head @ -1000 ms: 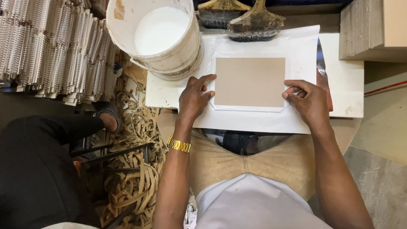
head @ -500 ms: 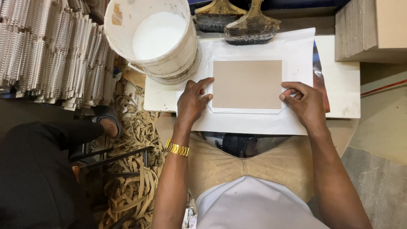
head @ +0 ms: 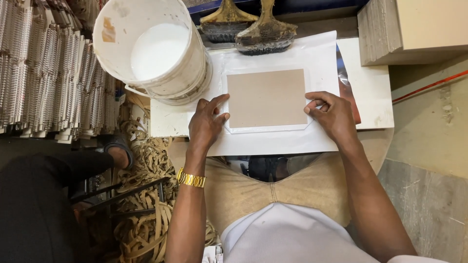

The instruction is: The person repeatedly applies white glue to the edges of white notebook covers using a brush, then places a brown cardboard insert on the glued area and presses it down. The person repeats this cycle multiple times, handling one cover at a time.

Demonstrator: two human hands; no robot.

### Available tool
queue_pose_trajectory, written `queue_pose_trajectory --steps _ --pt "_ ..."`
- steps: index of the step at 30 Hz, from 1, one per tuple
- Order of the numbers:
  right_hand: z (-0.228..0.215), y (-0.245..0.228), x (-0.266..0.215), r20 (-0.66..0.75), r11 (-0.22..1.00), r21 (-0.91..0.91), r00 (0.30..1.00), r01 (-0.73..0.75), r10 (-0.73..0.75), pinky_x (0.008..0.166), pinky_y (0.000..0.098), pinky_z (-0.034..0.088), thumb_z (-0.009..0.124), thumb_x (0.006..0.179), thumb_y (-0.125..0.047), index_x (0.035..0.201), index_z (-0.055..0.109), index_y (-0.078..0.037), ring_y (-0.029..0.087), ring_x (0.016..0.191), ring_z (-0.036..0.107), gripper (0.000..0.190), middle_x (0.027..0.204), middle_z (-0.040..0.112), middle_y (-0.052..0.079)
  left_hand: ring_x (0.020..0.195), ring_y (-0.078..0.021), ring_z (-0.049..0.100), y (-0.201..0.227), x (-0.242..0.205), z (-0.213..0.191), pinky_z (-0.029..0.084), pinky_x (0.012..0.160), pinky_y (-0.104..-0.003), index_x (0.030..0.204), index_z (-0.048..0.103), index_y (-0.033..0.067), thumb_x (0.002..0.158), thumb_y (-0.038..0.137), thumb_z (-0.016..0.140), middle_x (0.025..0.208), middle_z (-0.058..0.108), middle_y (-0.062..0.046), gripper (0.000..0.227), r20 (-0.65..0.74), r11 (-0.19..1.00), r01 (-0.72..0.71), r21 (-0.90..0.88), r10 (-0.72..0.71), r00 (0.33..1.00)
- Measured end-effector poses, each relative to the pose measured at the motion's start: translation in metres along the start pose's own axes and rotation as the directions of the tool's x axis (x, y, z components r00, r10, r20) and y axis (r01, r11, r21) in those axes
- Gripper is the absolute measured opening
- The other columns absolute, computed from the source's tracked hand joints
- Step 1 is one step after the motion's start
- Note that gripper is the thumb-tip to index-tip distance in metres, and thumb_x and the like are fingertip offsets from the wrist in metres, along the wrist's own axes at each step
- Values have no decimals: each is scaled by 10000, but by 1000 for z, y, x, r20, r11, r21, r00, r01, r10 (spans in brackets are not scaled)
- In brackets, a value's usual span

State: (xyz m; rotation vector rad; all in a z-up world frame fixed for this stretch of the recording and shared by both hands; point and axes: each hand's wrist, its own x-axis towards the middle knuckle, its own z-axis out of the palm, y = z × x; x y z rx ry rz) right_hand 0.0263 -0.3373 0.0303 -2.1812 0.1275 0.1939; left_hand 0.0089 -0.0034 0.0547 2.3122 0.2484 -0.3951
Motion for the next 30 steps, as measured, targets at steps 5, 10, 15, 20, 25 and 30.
queue_pose_trajectory --steps 5,10,15,20,25,30 --pt "-1 1 1 6 1000 31 1000 3 -3 653 262 480 791 850 -75 1197 766 -110 133 728 573 350 934 747 100 975 -343 674 -2 2 2 536 914 -478 1404 610 375 948 247 696 1040 514 -43 482 -1 1000 3 19 -3 1000" --pt "-3 -4 -3 18 1000 31 1000 -3 3 658 265 486 783 857 -53 1208 764 -96 139 730 573 354 944 745 109 969 -336 677 0 0 3 536 910 -472 1398 620 367 951 236 698 1043 516 -47 472 -4 1000 17 16 -17 1000" --pt "-3 -6 -1 13 1000 28 1000 3 -4 654 261 482 783 864 -41 1209 763 -82 138 727 571 347 944 744 118 977 -340 674 1 1 3 533 910 -471 1408 613 365 959 237 689 1052 515 -54 473 -11 1000 12 10 -11 1000" --pt "-1 1 2 19 1000 24 1000 10 -11 672 265 480 782 864 -56 1206 763 -96 139 736 569 345 944 744 100 981 -342 673 -2 2 5 534 912 -475 1409 611 369 961 242 687 1063 518 -53 472 -13 1000 9 17 -9 1000" --pt "2 7 2 21 1000 -1 999 28 -28 666 251 474 780 868 -69 1212 764 -131 130 738 571 351 949 744 73 977 -352 679 -5 0 5 544 901 -476 1410 607 360 960 250 698 1062 519 -57 472 -28 1000 -8 22 9 1000" --pt "4 16 4 20 997 -47 998 67 -66 661 251 482 798 885 -100 1232 761 -145 133 739 576 352 954 740 61 959 -316 687 -18 6 13 552 879 -443 1393 618 374 955 262 711 1053 515 -33 462 -48 999 -34 10 35 998"
